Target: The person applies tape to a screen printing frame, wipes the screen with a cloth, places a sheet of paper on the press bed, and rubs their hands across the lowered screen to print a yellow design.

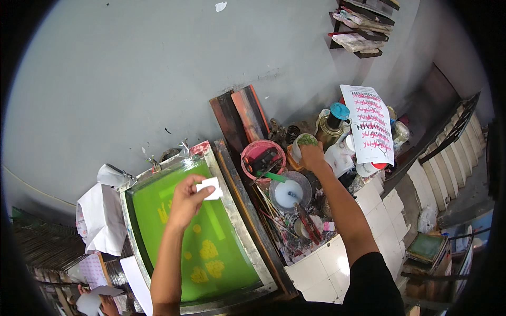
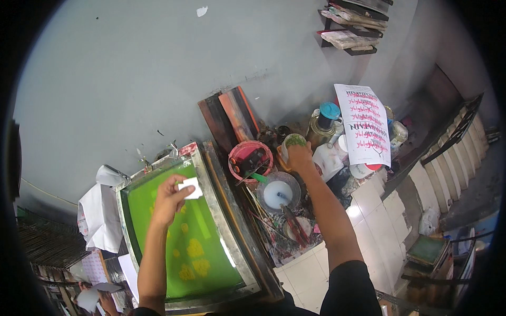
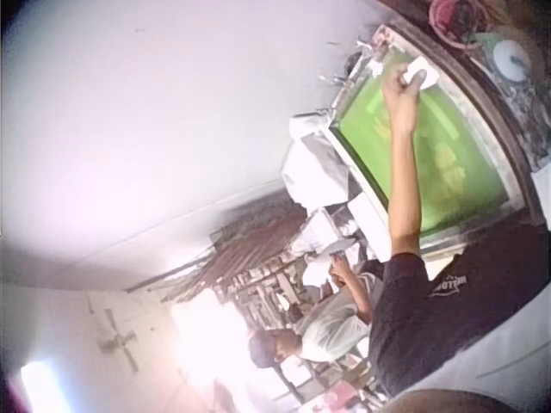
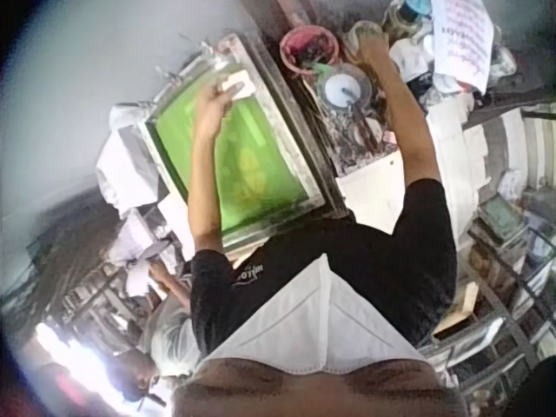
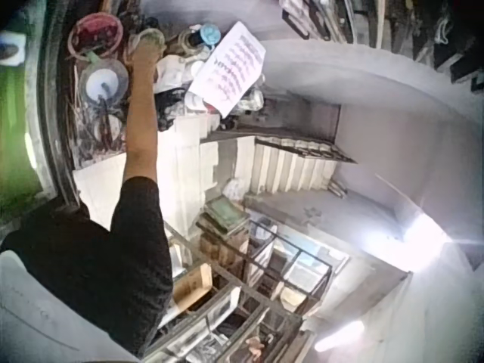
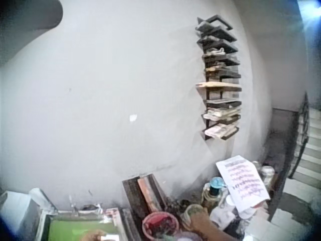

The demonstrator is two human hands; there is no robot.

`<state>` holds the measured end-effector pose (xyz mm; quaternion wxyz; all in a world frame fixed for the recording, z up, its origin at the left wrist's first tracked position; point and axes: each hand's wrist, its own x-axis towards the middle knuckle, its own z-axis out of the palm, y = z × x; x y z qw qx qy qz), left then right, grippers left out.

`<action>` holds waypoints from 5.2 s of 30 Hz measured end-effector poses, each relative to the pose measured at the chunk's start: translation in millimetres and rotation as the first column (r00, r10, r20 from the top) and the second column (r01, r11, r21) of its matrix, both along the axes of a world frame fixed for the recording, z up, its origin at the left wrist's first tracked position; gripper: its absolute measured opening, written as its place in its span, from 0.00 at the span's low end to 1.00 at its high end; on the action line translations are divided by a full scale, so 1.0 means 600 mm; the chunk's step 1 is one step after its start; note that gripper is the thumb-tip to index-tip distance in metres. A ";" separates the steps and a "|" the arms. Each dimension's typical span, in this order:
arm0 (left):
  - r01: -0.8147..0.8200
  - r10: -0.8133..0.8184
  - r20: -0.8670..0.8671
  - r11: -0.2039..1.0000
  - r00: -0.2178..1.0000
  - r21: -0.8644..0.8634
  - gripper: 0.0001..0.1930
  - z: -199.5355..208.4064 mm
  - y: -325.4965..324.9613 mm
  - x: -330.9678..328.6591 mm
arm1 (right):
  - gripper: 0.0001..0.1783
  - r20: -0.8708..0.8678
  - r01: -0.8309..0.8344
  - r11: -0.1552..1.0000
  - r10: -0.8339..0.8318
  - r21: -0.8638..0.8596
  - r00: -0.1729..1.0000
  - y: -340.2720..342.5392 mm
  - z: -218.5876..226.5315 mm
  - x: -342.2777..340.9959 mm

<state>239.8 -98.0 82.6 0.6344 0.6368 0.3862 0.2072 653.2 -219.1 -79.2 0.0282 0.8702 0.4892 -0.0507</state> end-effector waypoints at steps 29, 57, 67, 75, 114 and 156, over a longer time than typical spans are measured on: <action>0.234 -0.183 0.206 0.937 0.961 -0.261 0.11 -0.030 -0.342 -0.046 | 0.23 -0.796 -0.022 0.903 0.390 0.430 0.462 -0.334 0.287 -0.409; -0.198 0.192 -0.051 0.968 0.980 -0.153 0.18 0.000 -0.412 -0.313 | 0.13 -0.410 0.498 0.557 -0.285 0.664 0.866 -0.363 -0.049 -0.048; 0.048 0.273 -0.359 0.734 0.892 0.678 0.16 -0.063 -0.391 -0.351 | 0.11 -0.721 0.542 0.526 0.219 0.655 0.658 -0.248 0.252 -0.253; 0.060 0.414 -0.426 0.658 0.805 0.751 0.21 -0.111 -0.371 -0.393 | 0.14 -0.330 -0.193 0.626 0.618 0.755 0.714 0.107 0.247 -0.419; -0.066 0.339 -0.263 0.716 0.903 0.695 0.27 -0.092 -0.315 -0.562 | 0.23 0.056 -0.608 0.763 0.612 0.218 0.789 0.471 0.213 -0.599; -0.291 0.253 0.144 0.811 0.957 0.508 0.16 -0.127 -0.307 -0.591 | 0.27 -0.272 -0.098 0.956 0.176 0.276 0.946 0.510 0.188 -0.831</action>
